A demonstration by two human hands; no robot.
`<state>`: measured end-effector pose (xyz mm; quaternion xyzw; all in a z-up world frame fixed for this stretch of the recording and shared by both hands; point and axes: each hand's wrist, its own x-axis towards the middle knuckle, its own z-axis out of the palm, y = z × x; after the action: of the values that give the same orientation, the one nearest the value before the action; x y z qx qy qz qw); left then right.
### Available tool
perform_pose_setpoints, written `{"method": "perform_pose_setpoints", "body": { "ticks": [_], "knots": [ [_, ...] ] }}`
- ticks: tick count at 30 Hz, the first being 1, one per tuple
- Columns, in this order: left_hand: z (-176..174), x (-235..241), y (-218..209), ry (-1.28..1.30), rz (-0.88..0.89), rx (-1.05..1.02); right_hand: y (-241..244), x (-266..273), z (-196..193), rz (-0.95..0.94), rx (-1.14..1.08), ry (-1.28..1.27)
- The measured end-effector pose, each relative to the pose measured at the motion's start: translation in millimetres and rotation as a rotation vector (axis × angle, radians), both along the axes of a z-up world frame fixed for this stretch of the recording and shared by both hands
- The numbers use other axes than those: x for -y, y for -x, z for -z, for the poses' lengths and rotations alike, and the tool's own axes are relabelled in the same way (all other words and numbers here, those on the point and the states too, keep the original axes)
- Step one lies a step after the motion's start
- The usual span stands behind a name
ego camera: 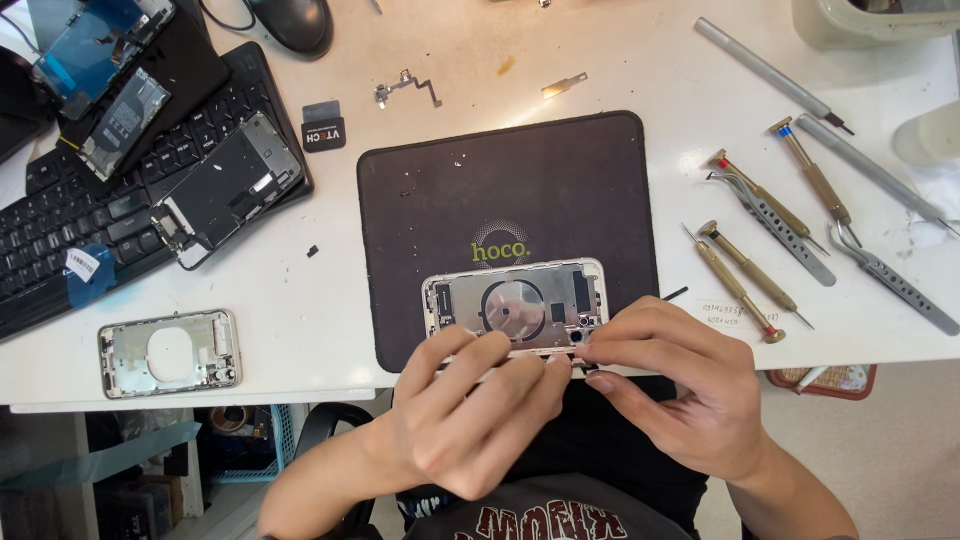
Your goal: The person disassembles a smartphone chassis using a metal spudger and a screwdriver, removing internal components and screws. They then reassemble the device by placing components back and securing them with screws.
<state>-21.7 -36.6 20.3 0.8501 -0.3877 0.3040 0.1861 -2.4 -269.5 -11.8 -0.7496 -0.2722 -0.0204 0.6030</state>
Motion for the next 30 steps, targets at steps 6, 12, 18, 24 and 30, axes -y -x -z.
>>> {"method": "perform_pose_setpoints", "body": {
  "ticks": [6,12,18,24,30],
  "knots": [
    [-2,2,8,-0.036,0.013,0.179,7,-2,-4,0.017,0.041,-0.048],
    [-1,1,7,-0.071,0.017,0.402,10,-1,-11,-0.033,0.113,-0.074],
    [-2,6,8,-0.089,-0.013,0.534,15,-2,-13,-0.003,0.164,-0.061],
    [-6,9,11,0.084,-0.060,0.143,17,-2,-8,0.060,0.067,-0.060],
    [3,4,-6,0.171,0.019,-0.180,7,-9,-2,0.145,-0.131,0.003]
  ]
}}
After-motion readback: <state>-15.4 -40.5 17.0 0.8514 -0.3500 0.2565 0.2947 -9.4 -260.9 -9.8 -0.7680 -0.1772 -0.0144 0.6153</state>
